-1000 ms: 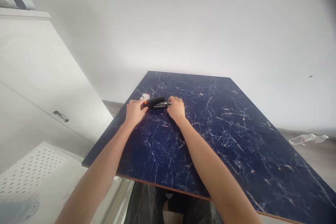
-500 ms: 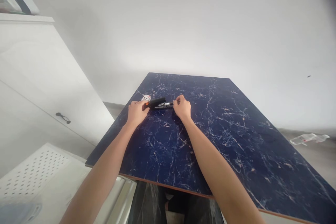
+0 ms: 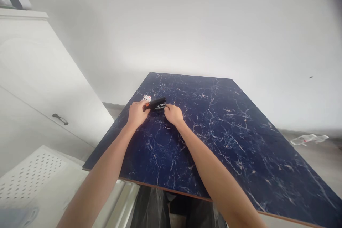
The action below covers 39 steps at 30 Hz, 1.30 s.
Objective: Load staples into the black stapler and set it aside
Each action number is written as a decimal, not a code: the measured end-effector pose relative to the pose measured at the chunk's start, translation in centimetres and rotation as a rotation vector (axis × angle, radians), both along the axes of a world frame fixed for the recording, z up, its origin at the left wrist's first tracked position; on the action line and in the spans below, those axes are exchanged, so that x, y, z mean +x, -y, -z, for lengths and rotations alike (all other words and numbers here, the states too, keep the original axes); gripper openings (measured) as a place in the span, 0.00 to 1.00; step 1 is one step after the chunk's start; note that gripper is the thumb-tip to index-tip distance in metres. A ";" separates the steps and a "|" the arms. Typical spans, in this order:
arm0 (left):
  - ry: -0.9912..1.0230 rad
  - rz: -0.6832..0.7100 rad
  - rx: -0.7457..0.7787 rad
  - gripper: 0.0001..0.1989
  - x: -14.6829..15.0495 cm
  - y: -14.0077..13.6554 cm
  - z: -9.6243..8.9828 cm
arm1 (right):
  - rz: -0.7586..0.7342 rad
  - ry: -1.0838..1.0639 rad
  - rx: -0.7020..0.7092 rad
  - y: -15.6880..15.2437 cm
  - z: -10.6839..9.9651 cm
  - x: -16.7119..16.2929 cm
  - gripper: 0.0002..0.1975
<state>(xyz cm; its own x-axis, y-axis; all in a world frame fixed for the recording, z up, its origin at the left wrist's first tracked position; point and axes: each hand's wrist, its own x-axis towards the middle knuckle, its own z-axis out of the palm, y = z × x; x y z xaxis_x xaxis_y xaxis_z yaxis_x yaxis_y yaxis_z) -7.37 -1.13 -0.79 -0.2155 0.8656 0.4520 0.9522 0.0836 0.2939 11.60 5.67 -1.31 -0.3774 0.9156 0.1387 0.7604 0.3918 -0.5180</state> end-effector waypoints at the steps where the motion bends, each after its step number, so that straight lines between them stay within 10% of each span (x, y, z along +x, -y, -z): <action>1: 0.004 0.006 0.002 0.18 0.0 -0.1 0.0 | -0.029 0.006 -0.002 -0.2 -0.1 0.2 0.19; 16: -0.030 0.095 0.022 0.22 3.4 1.0 -0.9 | -0.114 0.032 0.220 0.5 0.3 0.5 0.15; 24: -0.106 -0.229 -0.159 0.19 -0.6 1.5 -0.9 | -0.013 0.040 0.209 0.1 0.8 0.6 0.14; 39: -0.002 -0.194 0.120 0.19 0.0 1.1 -1.4 | -0.088 0.014 0.225 -0.2 1.1 0.9 0.14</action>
